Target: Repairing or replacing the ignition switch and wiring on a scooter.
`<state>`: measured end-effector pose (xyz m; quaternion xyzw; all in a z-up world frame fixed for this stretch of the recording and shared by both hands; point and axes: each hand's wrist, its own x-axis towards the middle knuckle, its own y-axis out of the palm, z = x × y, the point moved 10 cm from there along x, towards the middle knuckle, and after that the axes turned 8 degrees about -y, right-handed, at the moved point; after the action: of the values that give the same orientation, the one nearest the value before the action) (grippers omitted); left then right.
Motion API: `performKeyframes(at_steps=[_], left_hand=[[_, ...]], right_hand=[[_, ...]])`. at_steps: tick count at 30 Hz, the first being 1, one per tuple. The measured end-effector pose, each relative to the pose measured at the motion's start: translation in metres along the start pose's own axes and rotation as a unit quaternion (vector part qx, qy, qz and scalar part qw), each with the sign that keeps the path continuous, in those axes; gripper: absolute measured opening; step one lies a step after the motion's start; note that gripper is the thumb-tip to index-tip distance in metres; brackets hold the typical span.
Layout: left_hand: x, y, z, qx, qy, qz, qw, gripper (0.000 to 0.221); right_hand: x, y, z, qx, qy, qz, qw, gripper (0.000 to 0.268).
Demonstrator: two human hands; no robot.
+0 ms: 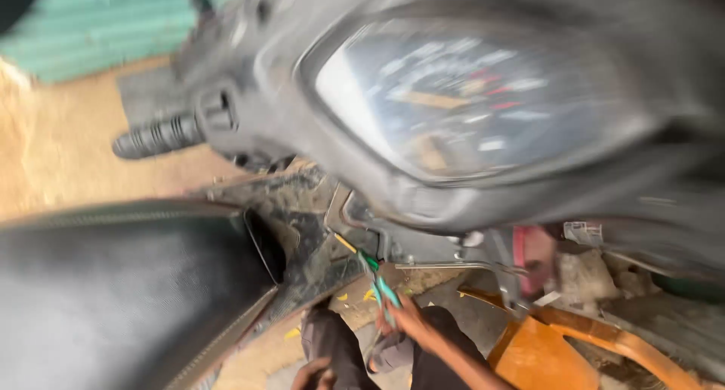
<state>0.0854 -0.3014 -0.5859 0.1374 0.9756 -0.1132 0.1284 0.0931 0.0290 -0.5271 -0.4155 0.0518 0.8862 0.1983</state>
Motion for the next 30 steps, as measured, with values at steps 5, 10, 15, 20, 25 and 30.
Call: performKeyframes(at_steps=[5, 10, 15, 20, 25, 30], left_hand=[[0.065, 0.051, -0.327, -0.046, -0.164, 0.116, 0.978, 0.036], [0.058, 0.066, -0.502, -0.072, -0.064, 0.193, 0.977, 0.02], [0.05, 0.099, -0.601, -0.051, 0.012, 0.261, 0.964, 0.022], [0.026, 0.157, -0.635, -0.015, -0.004, 0.432, 0.902, 0.027], [0.022, 0.179, -0.64, -0.063, -0.002, 0.455, 0.888, 0.027], [0.024, 0.187, -0.645, -0.086, 0.011, 0.463, 0.882, 0.025]], right_hand=[[-0.191, 0.038, 0.083, 0.115, -0.066, 0.223, 0.966, 0.034], [-0.294, -0.011, 0.158, 0.196, -0.147, 0.098, 0.964, 0.046], [-0.387, -0.05, 0.245, 0.339, -0.215, 0.024, 0.916, 0.067], [-0.405, -0.067, 0.293, 0.331, -0.263, -0.01, 0.906, 0.072], [-0.405, -0.076, 0.316, 0.32, -0.28, -0.04, 0.904, 0.07], [-0.409, -0.083, 0.329, 0.317, -0.292, -0.039, 0.902, 0.068]])
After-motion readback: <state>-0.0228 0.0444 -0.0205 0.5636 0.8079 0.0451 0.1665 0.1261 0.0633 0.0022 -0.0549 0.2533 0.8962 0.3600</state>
